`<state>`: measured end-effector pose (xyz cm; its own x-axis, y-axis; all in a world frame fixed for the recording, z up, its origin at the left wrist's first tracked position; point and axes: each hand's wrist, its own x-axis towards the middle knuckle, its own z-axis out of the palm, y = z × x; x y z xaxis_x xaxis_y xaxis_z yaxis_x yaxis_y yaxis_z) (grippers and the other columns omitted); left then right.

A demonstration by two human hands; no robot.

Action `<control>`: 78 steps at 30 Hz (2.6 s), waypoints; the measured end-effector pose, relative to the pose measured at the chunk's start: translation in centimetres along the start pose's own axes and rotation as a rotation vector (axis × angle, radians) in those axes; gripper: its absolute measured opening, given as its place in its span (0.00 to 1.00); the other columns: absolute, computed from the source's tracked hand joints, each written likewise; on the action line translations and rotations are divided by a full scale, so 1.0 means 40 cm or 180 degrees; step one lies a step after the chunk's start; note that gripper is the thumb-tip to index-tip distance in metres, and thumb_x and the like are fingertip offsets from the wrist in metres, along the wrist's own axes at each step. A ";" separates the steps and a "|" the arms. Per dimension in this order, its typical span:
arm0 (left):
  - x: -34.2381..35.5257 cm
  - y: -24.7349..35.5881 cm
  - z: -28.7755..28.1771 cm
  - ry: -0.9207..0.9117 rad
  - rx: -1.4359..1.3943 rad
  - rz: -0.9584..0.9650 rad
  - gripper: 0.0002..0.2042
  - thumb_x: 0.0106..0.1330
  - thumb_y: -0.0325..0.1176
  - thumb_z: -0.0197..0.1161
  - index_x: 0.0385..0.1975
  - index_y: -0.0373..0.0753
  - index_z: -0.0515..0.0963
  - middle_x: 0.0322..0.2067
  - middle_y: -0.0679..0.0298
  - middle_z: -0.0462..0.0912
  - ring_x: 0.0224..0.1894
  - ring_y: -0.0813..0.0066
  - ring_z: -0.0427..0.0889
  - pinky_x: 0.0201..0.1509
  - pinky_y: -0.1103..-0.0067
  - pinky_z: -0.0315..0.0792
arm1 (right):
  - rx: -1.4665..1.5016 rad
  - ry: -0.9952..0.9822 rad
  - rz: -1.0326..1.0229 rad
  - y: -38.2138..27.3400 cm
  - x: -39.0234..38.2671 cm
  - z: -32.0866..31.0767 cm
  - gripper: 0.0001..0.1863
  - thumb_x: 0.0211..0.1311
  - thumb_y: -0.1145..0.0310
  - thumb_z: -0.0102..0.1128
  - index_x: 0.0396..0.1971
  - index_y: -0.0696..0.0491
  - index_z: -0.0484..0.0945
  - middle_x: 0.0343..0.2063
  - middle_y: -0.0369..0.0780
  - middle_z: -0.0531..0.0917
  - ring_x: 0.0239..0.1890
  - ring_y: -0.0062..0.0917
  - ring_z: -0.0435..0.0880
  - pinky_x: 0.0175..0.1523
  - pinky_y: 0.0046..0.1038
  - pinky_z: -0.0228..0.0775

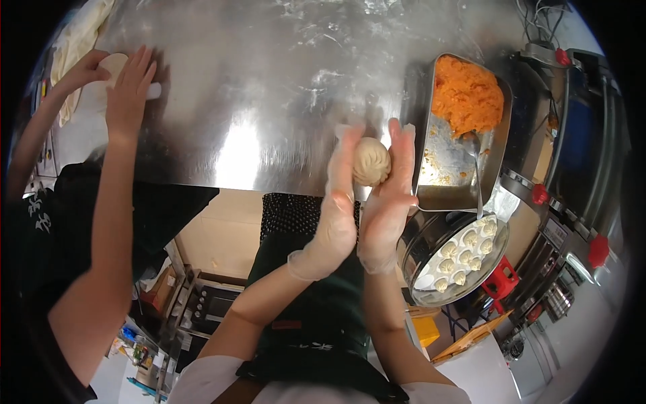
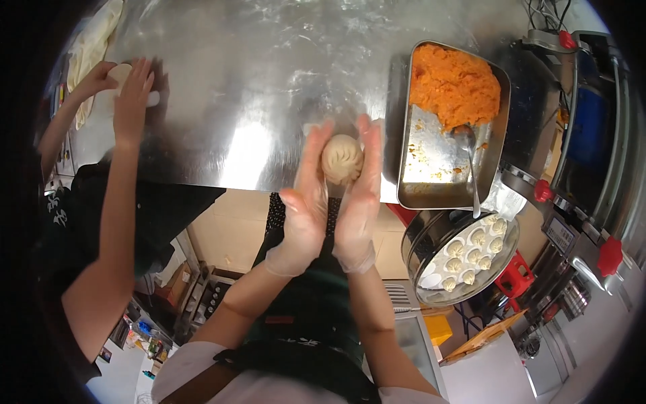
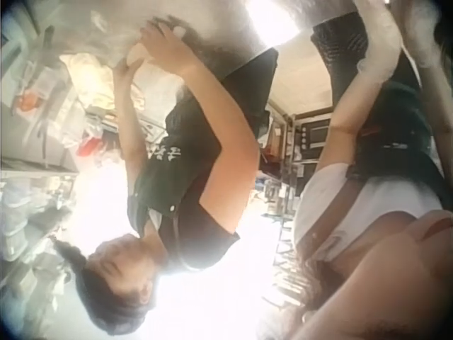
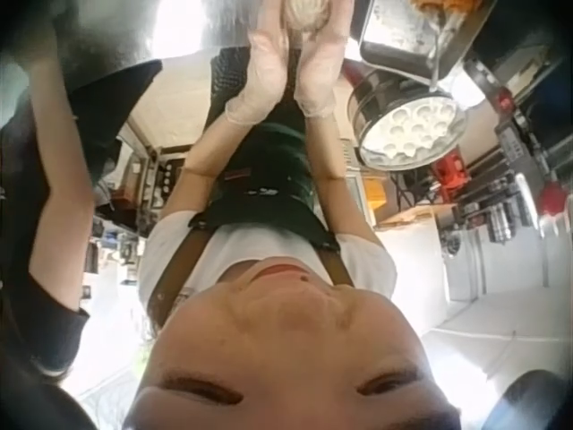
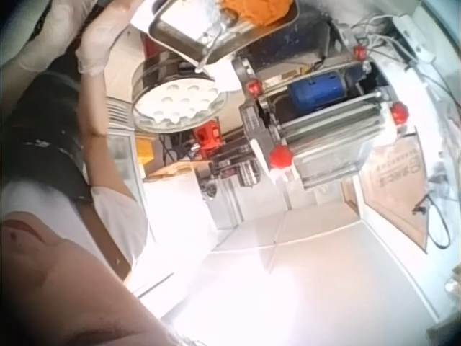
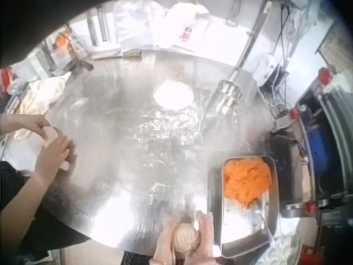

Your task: Filling and shaping dough into baozi (steamed buns).

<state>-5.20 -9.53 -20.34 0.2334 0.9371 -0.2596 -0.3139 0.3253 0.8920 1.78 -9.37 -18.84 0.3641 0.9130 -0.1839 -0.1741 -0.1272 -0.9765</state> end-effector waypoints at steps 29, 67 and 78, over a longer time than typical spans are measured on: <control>-0.216 -0.052 0.082 -0.1182 -0.0778 -0.1512 0.39 0.72 0.60 0.41 0.70 0.31 0.50 0.69 0.55 0.57 0.71 0.65 0.56 0.74 0.67 0.49 | -0.3562 -0.0450 0.0215 -0.155 -0.216 -0.261 0.33 0.43 0.67 0.73 0.54 0.48 0.73 0.53 0.42 0.76 0.50 0.41 0.78 0.52 0.35 0.74; -0.570 -0.290 0.469 -0.1388 0.1727 -0.2626 0.26 0.76 0.45 0.39 0.62 0.29 0.65 0.57 0.51 0.74 0.59 0.64 0.73 0.64 0.70 0.65 | -0.3247 0.2913 0.1802 0.163 -0.965 -1.192 0.37 0.50 0.70 0.71 0.62 0.59 0.66 0.54 0.55 0.74 0.57 0.48 0.72 0.61 0.37 0.66; -0.626 -0.051 0.244 -0.0006 0.1337 -0.2083 0.25 0.72 0.46 0.53 0.61 0.33 0.68 0.54 0.56 0.78 0.56 0.71 0.77 0.62 0.74 0.68 | -0.2532 0.0513 0.1208 -0.062 -0.842 -0.955 0.29 0.58 0.65 0.64 0.58 0.57 0.69 0.45 0.54 0.80 0.49 0.50 0.79 0.54 0.41 0.70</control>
<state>-1.42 -34.90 -12.03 0.2527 0.5705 -0.7815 0.2632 0.7367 0.6229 24.91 -54.63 -14.54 0.5455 0.6970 -0.4654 0.3551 -0.6953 -0.6249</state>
